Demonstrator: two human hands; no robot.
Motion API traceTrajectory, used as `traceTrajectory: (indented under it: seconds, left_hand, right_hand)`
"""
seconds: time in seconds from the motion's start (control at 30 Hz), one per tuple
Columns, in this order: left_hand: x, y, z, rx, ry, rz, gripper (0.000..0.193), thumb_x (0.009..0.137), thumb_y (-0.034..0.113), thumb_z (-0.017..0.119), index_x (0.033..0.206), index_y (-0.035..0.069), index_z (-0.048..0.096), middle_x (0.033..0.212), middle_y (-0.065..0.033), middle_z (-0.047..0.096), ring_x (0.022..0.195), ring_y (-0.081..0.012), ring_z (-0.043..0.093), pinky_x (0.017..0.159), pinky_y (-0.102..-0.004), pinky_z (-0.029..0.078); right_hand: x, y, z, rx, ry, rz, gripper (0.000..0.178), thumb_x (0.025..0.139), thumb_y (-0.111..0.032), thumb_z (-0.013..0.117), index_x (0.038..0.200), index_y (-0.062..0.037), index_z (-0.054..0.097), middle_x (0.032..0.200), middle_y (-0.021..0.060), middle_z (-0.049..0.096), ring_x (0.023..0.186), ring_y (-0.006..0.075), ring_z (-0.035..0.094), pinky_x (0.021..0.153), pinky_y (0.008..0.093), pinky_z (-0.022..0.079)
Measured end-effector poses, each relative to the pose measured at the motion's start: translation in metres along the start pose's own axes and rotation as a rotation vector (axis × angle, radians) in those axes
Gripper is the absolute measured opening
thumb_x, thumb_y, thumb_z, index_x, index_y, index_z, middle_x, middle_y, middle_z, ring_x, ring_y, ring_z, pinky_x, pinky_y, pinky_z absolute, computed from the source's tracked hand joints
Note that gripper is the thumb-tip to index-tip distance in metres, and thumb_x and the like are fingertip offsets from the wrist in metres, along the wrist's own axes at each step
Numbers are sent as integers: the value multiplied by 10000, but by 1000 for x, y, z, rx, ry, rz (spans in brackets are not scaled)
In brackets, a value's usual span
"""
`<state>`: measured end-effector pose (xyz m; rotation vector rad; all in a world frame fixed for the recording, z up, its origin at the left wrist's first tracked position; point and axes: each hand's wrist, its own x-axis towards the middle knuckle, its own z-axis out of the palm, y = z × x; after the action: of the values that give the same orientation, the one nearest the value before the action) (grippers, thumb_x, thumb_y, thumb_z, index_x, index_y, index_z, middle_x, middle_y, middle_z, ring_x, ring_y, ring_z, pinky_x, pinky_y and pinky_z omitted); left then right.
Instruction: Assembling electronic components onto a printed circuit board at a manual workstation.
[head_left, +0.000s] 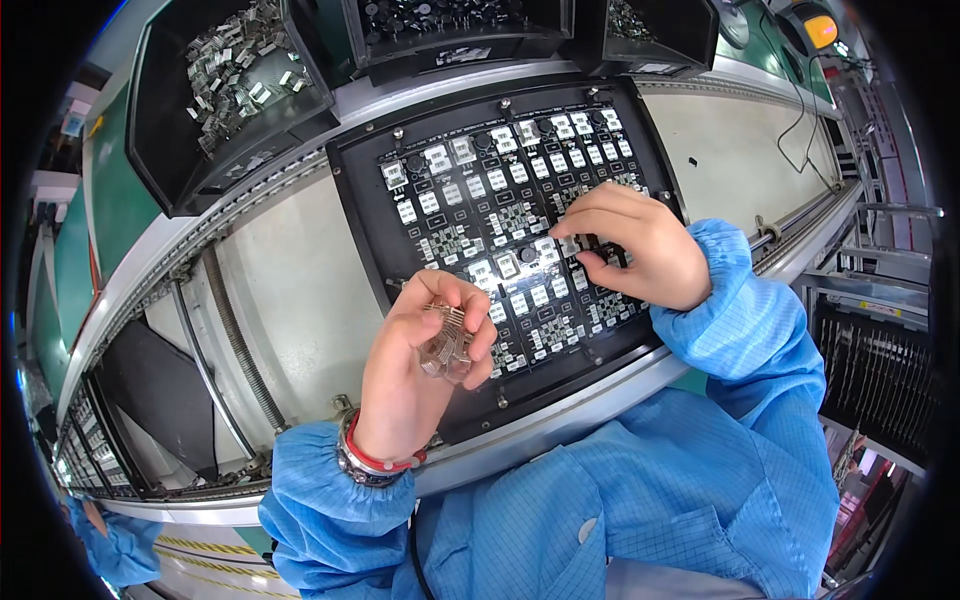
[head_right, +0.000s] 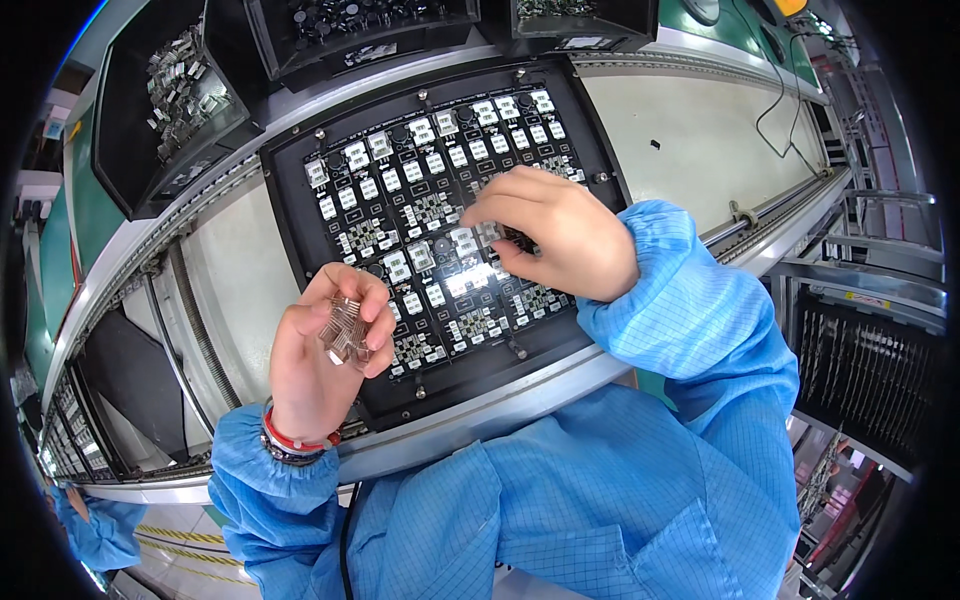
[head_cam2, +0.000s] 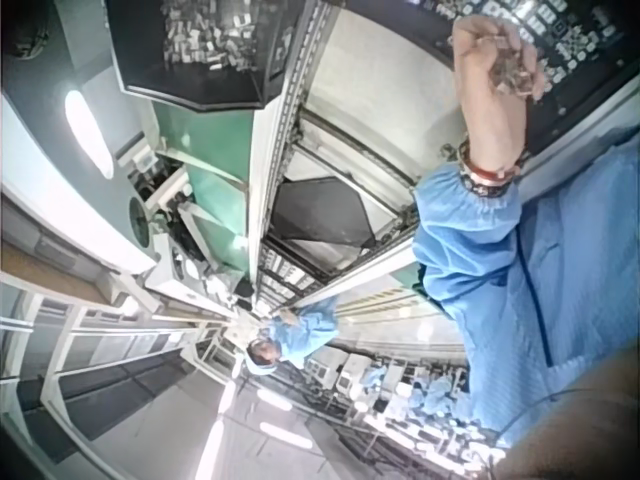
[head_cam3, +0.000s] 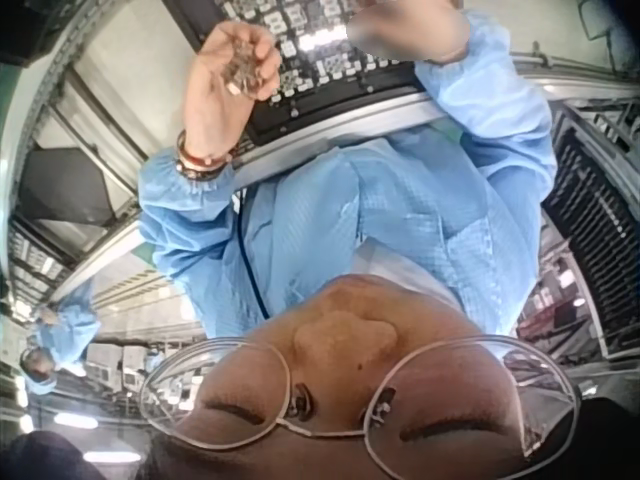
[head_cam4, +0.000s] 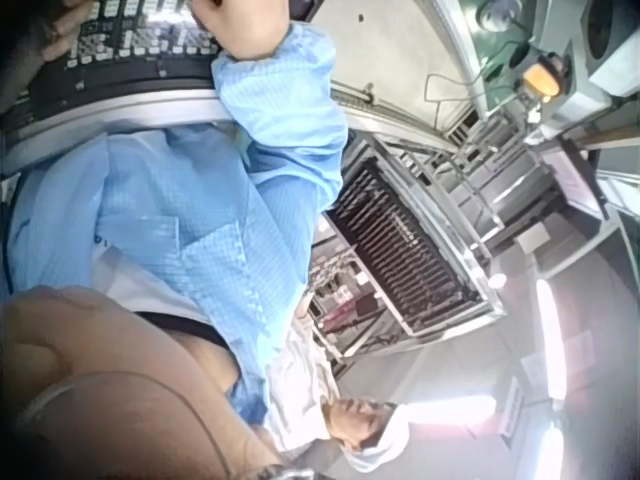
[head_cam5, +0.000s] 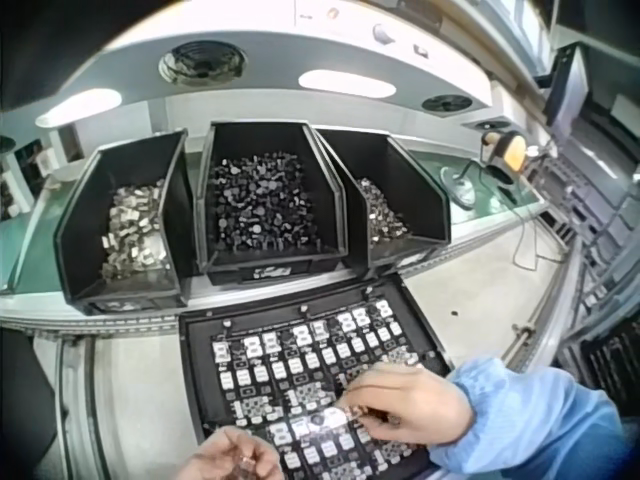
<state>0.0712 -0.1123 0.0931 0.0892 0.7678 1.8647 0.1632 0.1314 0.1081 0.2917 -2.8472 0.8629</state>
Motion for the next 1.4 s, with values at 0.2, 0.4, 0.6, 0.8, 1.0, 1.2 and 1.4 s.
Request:
traceTrajectory:
  seconds: [0.2,0.4,0.6,0.8,1.0,1.2,1.4]
  left_hand:
    - [1,-4,9,125,83,20,170,935,249,473,962,85,437,868,-57,452,703,-123,460,516,-236,366]
    - [1,-9,10,168,67,31,202,965,276,470,990,77,451,876,-52,461,710,-110,465,518,-231,368]
    - [2,-14,13,193,55,46,214,966,279,471,1013,71,457,882,-52,468,711,-110,466,524,-234,374]
    - [2,-19,15,195,46,46,220,965,281,472,1015,67,456,879,-52,469,712,-114,465,530,-234,377]
    - [4,-24,18,206,6,40,272,959,296,451,1071,49,467,892,-53,472,723,-126,472,541,-247,386]
    - [3,-28,19,186,-35,28,334,923,264,410,1121,8,497,907,-54,476,729,-131,475,546,-258,390]
    - [5,-31,24,243,-25,7,414,923,232,406,1230,-31,495,911,-53,486,732,-127,476,550,-252,389]
  right_hand:
    - [-2,0,9,-66,16,-9,421,657,51,674,1062,-45,611,957,111,621,867,303,596,783,379,501]
    - [-2,-5,10,-161,31,-78,425,651,60,661,1059,-41,604,945,112,619,862,307,589,770,387,503]
    - [-6,-5,11,-175,57,-102,437,639,66,656,1061,-32,599,940,111,619,857,305,585,763,387,502]
    - [-10,-5,10,-224,65,-162,442,658,61,661,1087,-21,591,923,119,619,818,304,598,719,381,513]
    - [-19,-15,5,-267,61,-126,460,707,14,675,1153,-24,571,913,137,622,795,314,619,697,381,519]
    - [-21,-9,7,-281,110,-153,445,705,9,694,1136,-41,591,946,133,612,879,315,603,754,370,509]
    - [-19,-12,-5,-131,107,-132,431,705,-24,735,1114,-34,598,984,126,622,961,322,590,879,405,467]
